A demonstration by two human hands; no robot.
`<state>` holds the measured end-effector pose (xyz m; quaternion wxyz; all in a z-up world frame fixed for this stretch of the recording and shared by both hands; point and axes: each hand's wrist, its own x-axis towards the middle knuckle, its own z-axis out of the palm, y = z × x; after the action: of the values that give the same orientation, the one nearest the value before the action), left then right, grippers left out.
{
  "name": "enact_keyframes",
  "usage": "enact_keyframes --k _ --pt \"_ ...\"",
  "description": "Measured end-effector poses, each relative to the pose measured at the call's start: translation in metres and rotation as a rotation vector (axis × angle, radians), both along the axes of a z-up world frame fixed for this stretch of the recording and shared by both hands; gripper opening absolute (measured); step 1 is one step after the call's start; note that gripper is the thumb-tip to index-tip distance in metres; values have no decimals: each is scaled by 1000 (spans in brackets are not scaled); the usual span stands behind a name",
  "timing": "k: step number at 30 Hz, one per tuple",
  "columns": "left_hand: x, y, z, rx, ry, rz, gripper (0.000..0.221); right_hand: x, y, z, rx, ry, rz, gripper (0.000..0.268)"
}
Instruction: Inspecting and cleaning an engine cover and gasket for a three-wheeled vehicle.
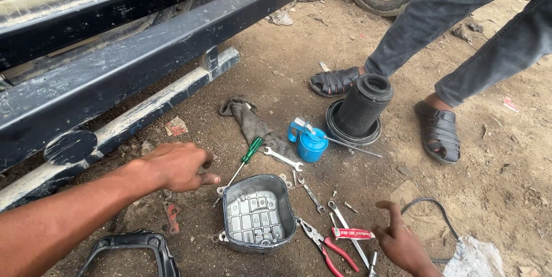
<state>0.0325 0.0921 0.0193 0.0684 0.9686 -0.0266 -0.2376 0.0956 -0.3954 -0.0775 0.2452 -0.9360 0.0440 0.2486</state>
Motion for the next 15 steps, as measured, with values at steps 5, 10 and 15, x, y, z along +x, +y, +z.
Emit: enact_keyframes --k 5,10,15 --pt "-3 -12 5 53 120 -14 58 -31 89 59 222 82 119 61" --pt "-7 -14 1 62 219 -27 53 -41 117 59 208 61 325 67" --pt "-12 -12 4 73 193 -19 49 -47 122 55 -2 -130 631 61"
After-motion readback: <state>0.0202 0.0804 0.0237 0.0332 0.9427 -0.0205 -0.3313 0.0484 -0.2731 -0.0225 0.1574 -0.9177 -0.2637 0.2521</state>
